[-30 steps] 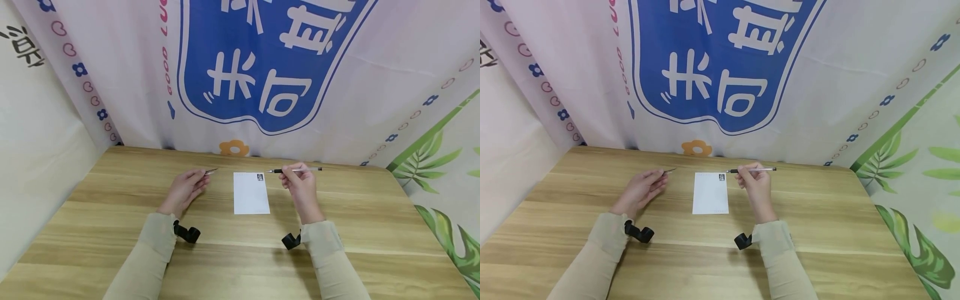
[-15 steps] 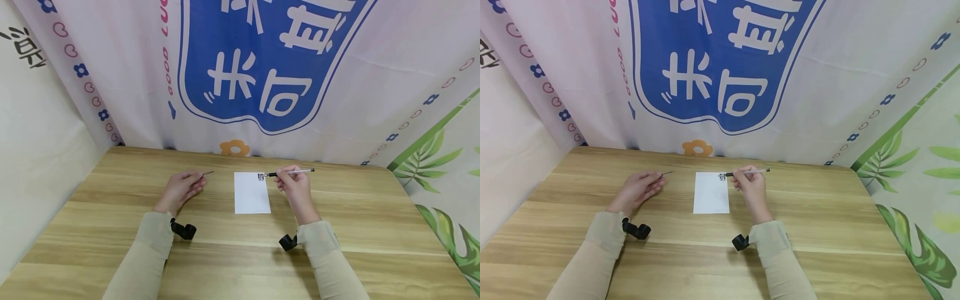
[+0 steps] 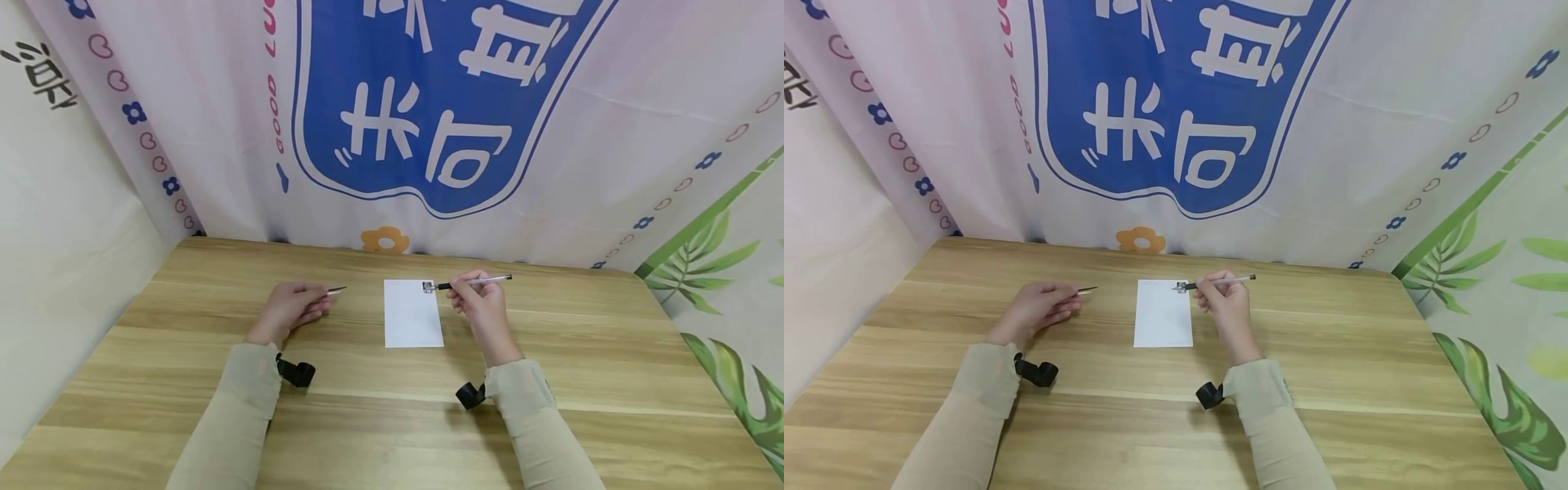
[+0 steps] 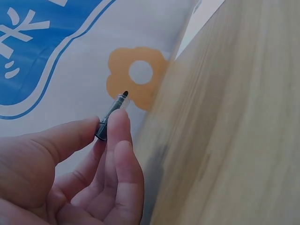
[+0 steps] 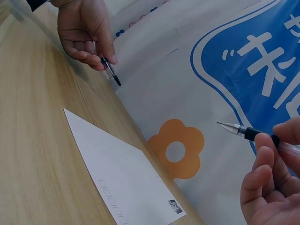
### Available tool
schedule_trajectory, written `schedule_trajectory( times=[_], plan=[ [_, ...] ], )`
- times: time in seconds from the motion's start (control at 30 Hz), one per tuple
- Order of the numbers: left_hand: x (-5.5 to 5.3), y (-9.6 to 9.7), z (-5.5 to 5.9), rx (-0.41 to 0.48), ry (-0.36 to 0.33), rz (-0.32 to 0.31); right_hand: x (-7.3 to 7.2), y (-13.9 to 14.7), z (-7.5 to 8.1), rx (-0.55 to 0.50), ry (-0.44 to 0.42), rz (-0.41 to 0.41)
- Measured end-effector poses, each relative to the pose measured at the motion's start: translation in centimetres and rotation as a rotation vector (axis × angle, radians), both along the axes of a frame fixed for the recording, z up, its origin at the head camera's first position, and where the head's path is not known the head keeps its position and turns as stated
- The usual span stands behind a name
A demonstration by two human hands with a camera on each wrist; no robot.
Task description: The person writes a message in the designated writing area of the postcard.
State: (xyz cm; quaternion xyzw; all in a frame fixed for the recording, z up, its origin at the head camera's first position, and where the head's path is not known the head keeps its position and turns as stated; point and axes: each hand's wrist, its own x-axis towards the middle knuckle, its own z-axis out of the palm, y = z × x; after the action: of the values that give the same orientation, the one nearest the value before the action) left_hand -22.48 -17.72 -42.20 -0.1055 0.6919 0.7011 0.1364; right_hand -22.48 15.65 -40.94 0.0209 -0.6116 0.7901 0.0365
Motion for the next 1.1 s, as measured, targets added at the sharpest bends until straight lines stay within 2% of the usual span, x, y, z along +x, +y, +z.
schedule_trajectory(
  times=[0.43,0.77,1.1],
  plan=[
    [-0.3,-0.3,-0.2,-0.152,0.064,0.017,-0.3,-0.1,-0.7,0.057,-0.036,0.010],
    [0.2,-0.4,-0.5,-0.269,0.093,0.039,-0.4,-0.2,-1.4,0.066,-0.053,0.027],
    [-0.1,-0.3,-0.6,-0.362,0.124,0.036,-0.4,-0.1,-1.2,0.084,-0.067,0.004]
  ],
)
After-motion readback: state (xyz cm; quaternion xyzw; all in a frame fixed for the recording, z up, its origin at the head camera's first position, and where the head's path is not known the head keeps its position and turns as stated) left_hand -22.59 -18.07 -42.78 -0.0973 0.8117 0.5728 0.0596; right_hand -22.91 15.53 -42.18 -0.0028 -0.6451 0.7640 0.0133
